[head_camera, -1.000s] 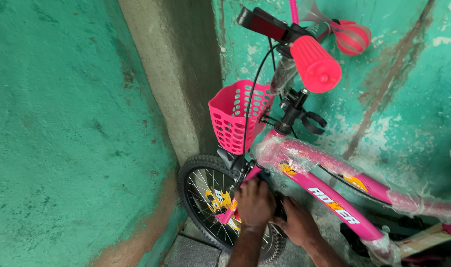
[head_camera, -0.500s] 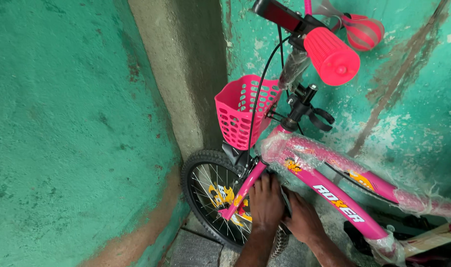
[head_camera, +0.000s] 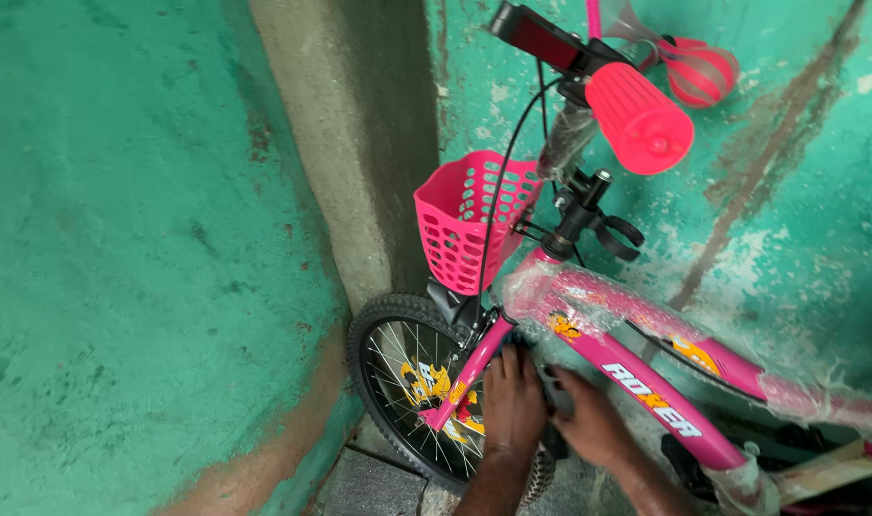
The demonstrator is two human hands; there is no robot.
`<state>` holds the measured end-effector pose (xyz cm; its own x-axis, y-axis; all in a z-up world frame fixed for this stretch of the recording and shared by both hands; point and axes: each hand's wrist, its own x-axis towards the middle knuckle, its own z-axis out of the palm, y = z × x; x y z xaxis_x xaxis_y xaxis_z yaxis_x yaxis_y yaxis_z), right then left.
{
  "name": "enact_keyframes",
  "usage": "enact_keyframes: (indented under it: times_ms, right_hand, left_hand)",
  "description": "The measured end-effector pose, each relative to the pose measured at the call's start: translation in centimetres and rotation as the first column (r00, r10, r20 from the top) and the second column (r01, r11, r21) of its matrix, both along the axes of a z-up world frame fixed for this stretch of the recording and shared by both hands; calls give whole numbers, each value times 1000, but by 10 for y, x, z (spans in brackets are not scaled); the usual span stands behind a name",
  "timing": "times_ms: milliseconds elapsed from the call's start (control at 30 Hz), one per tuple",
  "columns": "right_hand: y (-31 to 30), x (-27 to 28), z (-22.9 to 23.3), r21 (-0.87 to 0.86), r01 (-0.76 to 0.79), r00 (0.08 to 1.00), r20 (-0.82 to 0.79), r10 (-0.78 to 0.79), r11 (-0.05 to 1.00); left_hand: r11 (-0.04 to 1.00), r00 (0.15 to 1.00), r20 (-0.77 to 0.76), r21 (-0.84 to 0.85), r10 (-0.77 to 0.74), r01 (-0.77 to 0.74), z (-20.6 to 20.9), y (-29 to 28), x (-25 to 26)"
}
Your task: The person uses a wrench to tighten bolts on the rear wheel and then the front wheel of a pink children's bicycle. The bicycle is partially wrapped in bubble wrap during the process.
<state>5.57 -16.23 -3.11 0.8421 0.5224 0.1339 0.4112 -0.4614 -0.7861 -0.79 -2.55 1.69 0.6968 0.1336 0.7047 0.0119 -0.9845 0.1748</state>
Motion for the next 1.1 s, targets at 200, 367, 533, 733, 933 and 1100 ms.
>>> enact_keyframes:
  times_ms: [200, 367, 533, 733, 933, 1100]
  right_hand:
    - [23, -23, -9, -131, 85, 971, 235, -52, 988]
    - [18, -34, 11, -245, 173, 982, -31, -186, 954]
    - [5, -24, -1, -421, 234, 962, -31, -271, 876]
    - [2, -24, -5, -473, 212, 949, -110, -296, 855]
    - [1, -15, -28, -263, 224, 975, 50, -218, 938]
    - [-23, 10, -53, -345, -65, 990, -139, 17, 936]
  left_hand:
    - [991, 971, -218, -114, -97, 73, 12, -5, 5]
    - [996, 983, -168, -61, -76, 66, 6, -1, 6]
    - [990, 909, -393, -40, -137, 132, -37, -27, 20]
    - [989, 875, -478, 84, -70, 125, 2, -17, 14]
    - [986, 974, -188, 85, -126, 143, -12, 5, 7]
    - [870, 829, -328, 39, -453, 491, -69, -13, -15]
